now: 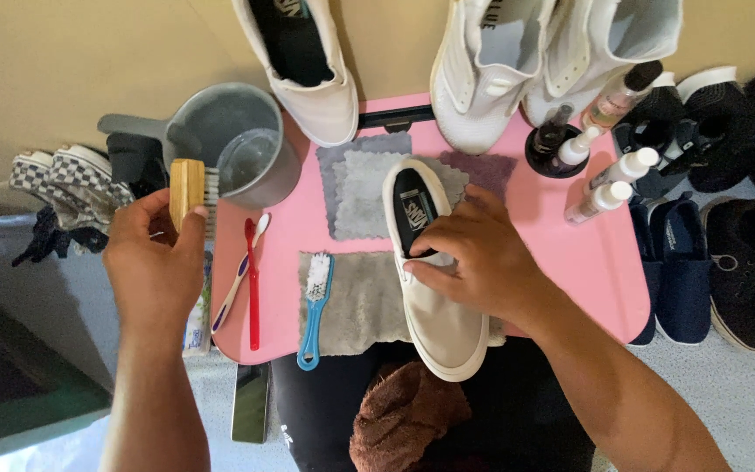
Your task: The person is cleaning the upper part of a white slip-on shoe by scrubbing it with a brush and water.
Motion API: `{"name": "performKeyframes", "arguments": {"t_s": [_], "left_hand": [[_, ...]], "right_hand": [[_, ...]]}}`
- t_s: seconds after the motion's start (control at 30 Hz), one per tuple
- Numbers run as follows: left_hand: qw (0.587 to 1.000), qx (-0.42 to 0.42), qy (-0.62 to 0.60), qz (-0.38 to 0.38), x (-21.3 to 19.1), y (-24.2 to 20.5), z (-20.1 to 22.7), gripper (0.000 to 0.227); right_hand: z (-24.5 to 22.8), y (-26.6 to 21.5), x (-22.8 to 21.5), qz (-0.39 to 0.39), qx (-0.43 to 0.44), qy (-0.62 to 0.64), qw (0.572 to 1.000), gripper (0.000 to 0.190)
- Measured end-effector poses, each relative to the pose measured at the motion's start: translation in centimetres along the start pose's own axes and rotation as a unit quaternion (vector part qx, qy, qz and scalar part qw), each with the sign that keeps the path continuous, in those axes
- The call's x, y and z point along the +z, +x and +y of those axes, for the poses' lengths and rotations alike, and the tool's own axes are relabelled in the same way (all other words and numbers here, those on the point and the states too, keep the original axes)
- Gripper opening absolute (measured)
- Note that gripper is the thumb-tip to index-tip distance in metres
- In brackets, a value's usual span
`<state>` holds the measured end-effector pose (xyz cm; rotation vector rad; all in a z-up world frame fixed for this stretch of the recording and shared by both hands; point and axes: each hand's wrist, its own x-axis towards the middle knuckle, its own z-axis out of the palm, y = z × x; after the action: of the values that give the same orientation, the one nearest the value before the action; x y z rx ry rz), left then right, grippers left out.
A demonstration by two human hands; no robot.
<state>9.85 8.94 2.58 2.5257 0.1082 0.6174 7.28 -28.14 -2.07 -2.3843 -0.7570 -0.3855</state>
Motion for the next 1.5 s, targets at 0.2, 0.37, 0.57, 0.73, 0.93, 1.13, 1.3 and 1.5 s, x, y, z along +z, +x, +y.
{"name": "performKeyframes", "arguments": {"t_s": [0.2,0.37,0.57,0.73,0.93,1.13,1.3,1.5], "left_hand": [[0.946,-0.185,-0.252,-0.087,0.4,-7.3,3.3,0.031],[0.897,-0.263,-0.280,-0.219,2.9,-12.9,7.4,0.048],[0.964,0.087,-0.230,-0.098,5.9,-16.1,9.6,0.049],[0.968,0.189,-0.157,-0.044,7.0,-15.9,10.9,0.040],[0.971,0.161,-0.138,-0.110,4.6,-15.5,11.4,0.037],[0.963,0.203,-0.142,-0.104,6.4,-16.1,10.7,0.045],[0.967,0.168,-0.146,-0.126,4.3,-15.7,10.5,0.051],[0.962,0.185,-0.111,-0.168,5.5,-16.6,10.6,0.046]], "right_hand": [[0.5,0.4,0.2,-0.030,0.033,0.152,0.987,0.008],[1.3,0.0,1.6,-0.031,0.051,0.181,0.982,0.014],[2.6,-0.8,2.9,-0.007,0.018,0.226,0.974,0.014],[3.2,-1.4,3.6,0.013,0.031,0.261,0.965,0.016],[3.4,-1.9,4.1,0.014,0.045,0.282,0.958,0.018],[3.2,-1.6,3.7,0.061,0.036,0.285,0.956,0.021],[3.1,-1.5,3.4,0.048,0.032,0.286,0.956,0.020],[2.6,-1.7,3.4,0.071,0.047,0.296,0.951,0.019]]}}
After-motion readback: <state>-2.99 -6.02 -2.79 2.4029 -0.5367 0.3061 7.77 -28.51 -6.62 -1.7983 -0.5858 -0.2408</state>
